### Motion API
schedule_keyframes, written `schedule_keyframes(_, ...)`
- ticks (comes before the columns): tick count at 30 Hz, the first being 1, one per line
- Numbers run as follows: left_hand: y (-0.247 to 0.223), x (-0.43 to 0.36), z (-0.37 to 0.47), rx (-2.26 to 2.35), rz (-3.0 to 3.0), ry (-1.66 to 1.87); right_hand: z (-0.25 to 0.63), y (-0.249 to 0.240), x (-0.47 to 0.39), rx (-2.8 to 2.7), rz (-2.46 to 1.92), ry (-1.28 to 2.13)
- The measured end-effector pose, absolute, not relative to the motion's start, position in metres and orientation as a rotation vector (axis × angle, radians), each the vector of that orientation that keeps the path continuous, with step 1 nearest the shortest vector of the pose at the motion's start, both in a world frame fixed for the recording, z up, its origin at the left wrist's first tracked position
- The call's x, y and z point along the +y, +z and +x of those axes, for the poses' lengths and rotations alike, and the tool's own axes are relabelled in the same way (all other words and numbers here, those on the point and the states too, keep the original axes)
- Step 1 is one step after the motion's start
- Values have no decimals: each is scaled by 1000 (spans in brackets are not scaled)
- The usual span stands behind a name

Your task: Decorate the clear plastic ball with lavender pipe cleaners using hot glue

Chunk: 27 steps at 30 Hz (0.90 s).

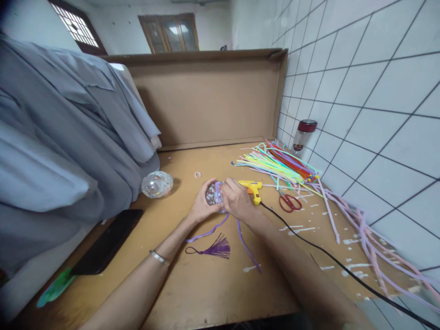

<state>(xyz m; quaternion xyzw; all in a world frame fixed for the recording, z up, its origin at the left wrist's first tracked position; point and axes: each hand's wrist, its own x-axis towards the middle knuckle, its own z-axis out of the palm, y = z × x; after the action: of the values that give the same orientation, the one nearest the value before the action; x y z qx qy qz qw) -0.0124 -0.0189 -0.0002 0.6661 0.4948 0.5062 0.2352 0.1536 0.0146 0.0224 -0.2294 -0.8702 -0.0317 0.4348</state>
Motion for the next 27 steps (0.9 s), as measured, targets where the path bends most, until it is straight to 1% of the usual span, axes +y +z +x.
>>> schedule_keyframes(12,-2,-17,-13,1322,1927,1373,153,22,15,-2151,-561,-124)
schedule_keyframes(27,-9,-16,-14,1395,1824,1390,153,20,16,-2186,-551,-154)
